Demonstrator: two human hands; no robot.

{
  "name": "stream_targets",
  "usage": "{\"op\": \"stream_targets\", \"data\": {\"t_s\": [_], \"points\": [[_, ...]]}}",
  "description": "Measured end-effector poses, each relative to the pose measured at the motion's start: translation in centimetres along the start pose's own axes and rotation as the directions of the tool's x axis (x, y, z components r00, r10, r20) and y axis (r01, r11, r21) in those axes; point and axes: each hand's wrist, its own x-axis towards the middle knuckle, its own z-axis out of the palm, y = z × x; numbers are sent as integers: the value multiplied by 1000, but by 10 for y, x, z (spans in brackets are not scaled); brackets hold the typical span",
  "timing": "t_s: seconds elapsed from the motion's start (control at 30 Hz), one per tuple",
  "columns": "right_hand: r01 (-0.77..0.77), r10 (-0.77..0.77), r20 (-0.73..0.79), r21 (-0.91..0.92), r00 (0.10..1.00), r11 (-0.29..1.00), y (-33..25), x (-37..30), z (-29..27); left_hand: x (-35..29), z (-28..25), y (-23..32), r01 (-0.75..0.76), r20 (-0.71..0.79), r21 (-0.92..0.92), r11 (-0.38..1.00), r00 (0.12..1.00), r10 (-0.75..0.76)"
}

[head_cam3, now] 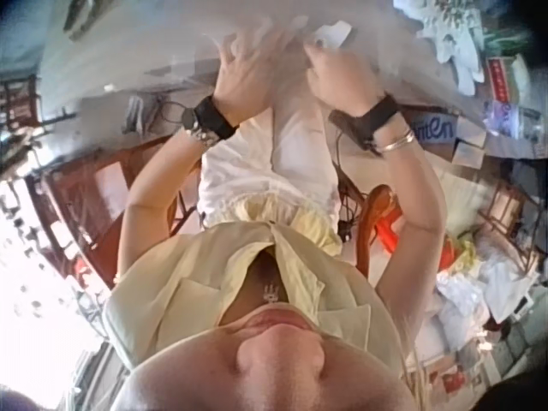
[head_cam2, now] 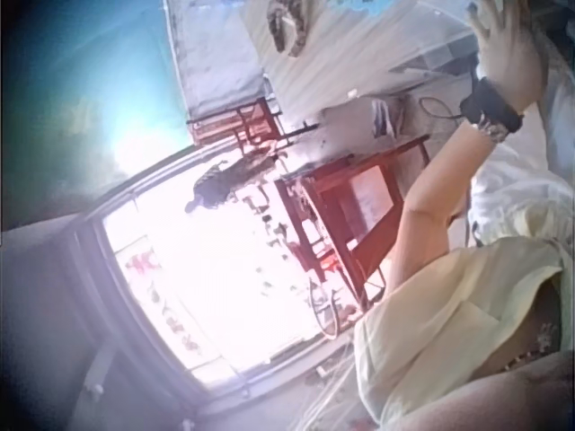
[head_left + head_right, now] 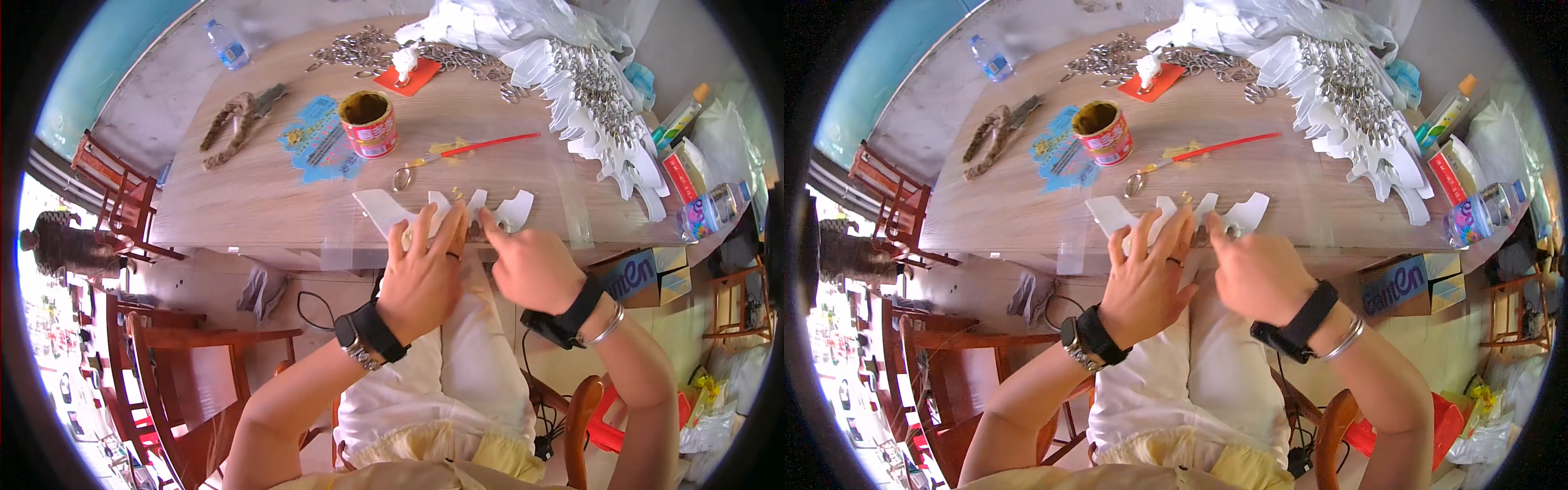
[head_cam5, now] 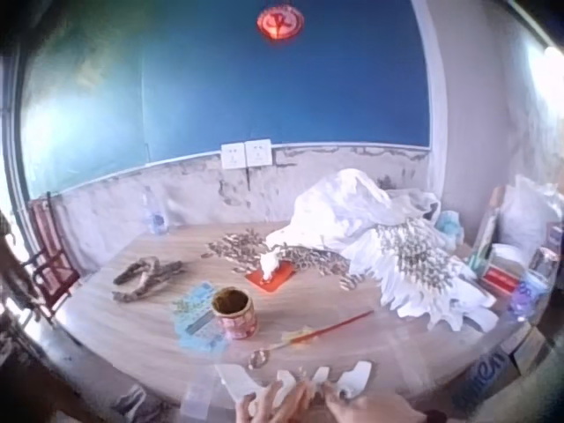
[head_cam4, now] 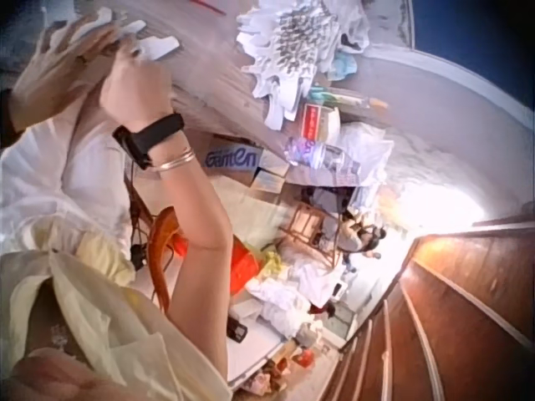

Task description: Attaching metal rings and buckles to white shoe upper components using hands.

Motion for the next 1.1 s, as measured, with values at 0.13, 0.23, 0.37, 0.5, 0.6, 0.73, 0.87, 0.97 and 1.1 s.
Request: {"op": "stream_targets", "data": {"t_s": [0.13, 0.23, 0.37, 0.5, 0.6, 0.73, 0.87, 0.97, 1.1], "points": [[69, 49, -152, 683, 987, 727, 16, -6, 15, -11, -7, 17, 11, -93, -76, 997, 996, -18], [24, 125, -98, 871, 987, 490, 20, -14, 11, -22, 6, 18, -204, -257, -53, 977, 949, 184], [65, 97, -152, 801, 984, 595, 18, -10, 25, -24, 16, -1, -293, -309, -45, 955, 913, 265], [-85, 230, -113, 704, 966, 705, 22, -6, 23, -21, 15, -1, -154, -326, 21, 988, 933, 153], [-138, 310, -168, 634, 936, 761, 39, 10, 31, -28, 9, 5, -179, -304, 41, 983, 935, 183], [-188, 353, -181, 585, 918, 789, 29, 10, 11, -56, 39, 12, -536, -240, 35, 844, 815, 527], [-22, 301, -280, 698, 912, 716, -32, -5, -13, -87, 91, 2, -677, -34, 67, 733, 733, 680], [187, 27, -228, 857, 973, 480, -110, -26, -22, -98, 130, -10, -516, 133, -117, 849, 839, 528], [235, -537, -151, 968, 830, 91, -189, -48, -20, -111, 155, -17, -435, 229, -146, 888, 859, 458]]}}
